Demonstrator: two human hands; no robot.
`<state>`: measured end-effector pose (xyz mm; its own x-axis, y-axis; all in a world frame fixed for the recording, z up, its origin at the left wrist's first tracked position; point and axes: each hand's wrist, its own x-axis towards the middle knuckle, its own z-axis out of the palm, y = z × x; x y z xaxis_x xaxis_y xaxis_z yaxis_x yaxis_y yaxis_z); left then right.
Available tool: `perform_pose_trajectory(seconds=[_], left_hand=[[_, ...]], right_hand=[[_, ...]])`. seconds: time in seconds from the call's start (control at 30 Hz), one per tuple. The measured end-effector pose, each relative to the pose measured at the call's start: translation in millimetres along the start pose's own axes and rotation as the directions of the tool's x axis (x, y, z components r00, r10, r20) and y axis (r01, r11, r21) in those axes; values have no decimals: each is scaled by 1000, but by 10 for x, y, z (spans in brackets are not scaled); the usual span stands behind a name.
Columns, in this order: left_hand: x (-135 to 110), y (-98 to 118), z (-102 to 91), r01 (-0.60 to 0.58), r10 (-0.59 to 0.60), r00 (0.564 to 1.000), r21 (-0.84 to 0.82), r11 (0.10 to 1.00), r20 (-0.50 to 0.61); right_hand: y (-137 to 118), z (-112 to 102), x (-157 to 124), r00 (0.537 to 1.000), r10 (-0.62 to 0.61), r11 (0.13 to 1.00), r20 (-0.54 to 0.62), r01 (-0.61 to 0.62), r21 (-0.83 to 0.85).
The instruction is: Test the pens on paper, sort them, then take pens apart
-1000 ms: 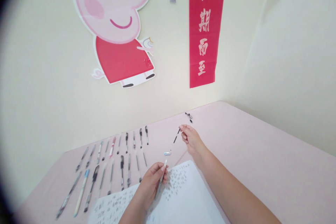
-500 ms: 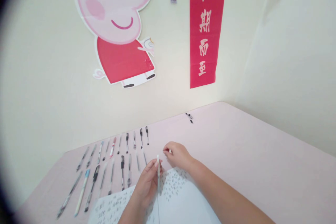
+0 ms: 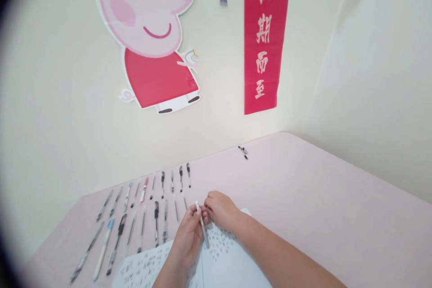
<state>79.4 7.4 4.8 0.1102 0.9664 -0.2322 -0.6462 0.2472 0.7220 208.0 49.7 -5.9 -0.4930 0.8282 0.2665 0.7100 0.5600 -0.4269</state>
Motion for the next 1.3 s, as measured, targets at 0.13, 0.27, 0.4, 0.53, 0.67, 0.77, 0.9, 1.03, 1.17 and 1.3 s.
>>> perform_pose_trajectory(seconds=[0.13,0.27,0.4,0.53,0.67,0.77,0.9,1.03,1.17,1.3], left_hand=[[1,-4,-4,15,-15,1000,7,1000,12],[-25,6,-24,23,-25,996,28,999,80],[-65,41,-19,14,-19,994,47,999,109],[-74,60,-8,12,-13,997,19,1000,78],[-34,61,-26,-52,54,998,-66,996,18],[8,55,-52,-93,88,994,-76,993,-57],[43,53,-65,-133,126,987,-59,989,-102],[38,55,-48,-120,115,989,-54,991,-91],[24,42,-41,-147,148,983,10,989,-106],[28,31,-92,-278,352,900,283,918,-258]], right_hand=[[-11,-26,-4,999,-27,998,-36,29,64],[7,-68,-13,996,-27,991,-84,38,126],[42,-103,-33,994,6,980,-107,15,199],[20,-171,-38,984,68,958,-166,-19,285],[-64,-246,-25,973,133,916,-187,-49,397],[-100,-270,-32,985,157,821,-72,-90,565],[-79,-274,-58,989,144,685,37,-127,717],[-54,-277,-67,983,159,671,87,-172,721],[-49,-290,-59,984,152,758,98,-180,628],[-33,-356,-79,982,149,898,118,-185,400]])
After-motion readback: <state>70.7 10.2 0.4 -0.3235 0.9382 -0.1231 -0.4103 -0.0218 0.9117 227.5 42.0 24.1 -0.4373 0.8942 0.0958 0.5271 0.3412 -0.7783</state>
